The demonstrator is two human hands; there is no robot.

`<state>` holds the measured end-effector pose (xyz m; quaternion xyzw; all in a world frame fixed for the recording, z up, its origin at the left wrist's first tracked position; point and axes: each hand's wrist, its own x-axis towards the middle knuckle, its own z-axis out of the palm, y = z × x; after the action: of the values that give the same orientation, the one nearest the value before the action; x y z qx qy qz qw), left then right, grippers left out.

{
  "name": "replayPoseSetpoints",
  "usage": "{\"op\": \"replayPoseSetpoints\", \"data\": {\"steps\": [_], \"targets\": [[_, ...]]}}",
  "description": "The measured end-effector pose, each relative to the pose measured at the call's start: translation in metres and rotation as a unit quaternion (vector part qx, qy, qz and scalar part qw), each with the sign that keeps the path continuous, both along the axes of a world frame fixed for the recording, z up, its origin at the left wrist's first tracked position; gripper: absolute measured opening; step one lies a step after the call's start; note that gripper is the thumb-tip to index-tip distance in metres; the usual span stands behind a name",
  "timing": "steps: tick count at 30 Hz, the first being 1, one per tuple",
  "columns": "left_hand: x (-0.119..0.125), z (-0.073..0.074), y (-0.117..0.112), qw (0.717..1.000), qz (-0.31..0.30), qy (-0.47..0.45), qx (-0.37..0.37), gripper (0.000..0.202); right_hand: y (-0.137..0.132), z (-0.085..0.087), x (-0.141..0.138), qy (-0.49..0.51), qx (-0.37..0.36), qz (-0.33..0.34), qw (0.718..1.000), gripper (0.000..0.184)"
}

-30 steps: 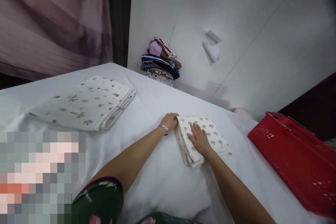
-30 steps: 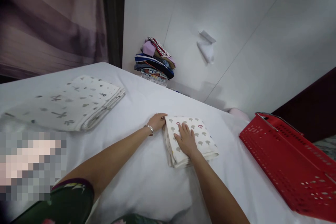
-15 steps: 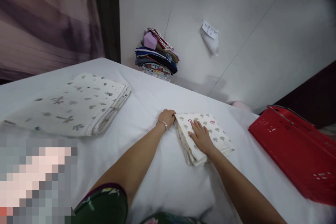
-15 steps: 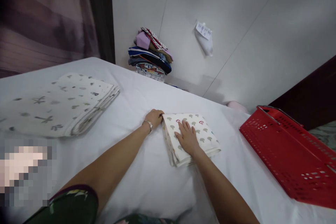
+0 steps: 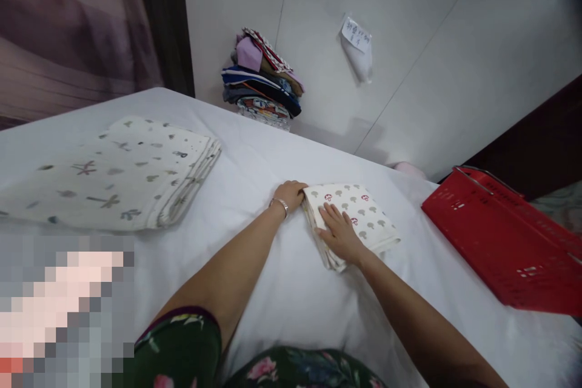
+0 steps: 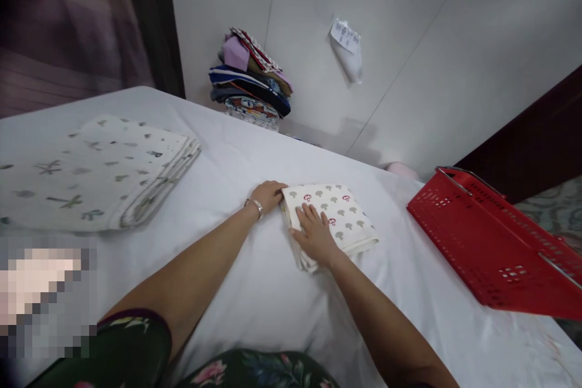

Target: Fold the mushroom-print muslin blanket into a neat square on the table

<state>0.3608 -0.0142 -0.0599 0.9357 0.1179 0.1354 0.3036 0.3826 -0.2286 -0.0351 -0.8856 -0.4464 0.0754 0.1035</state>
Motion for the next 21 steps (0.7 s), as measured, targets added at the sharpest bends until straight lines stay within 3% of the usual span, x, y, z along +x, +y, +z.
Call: {"op": "replayPoseSetpoints", "data": {"steps": [2,5,9,15,21], "targets": [[0.0,0.0,0.0,1.0,-0.003,0.001,-0.005,0.035,-0.002,-0.001,0.001,0.014,0.012,0.002,1.0,0.059],[0.001,0.0,0.001,1.0,0.002,0.002,-0.016,0.034,-0.006,0.006,0.001,0.019,0.087,0.001,0.996,0.051],[0.0,-0.002,0.0,0.999,0.031,-0.003,-0.042,0.039,-0.017,0.019,-0.019,-0.046,0.162,-0.003,0.986,0.044],[-0.004,0.0,0.0,0.99,0.089,-0.001,-0.11,0.038,-0.039,0.02,-0.052,-0.11,0.096,0.025,0.989,0.065],[-0.027,0.022,-0.004,0.974,0.123,0.056,-0.181,0.018,-0.055,0.001,-0.045,-0.122,0.089,0.068,0.986,0.063]]}}
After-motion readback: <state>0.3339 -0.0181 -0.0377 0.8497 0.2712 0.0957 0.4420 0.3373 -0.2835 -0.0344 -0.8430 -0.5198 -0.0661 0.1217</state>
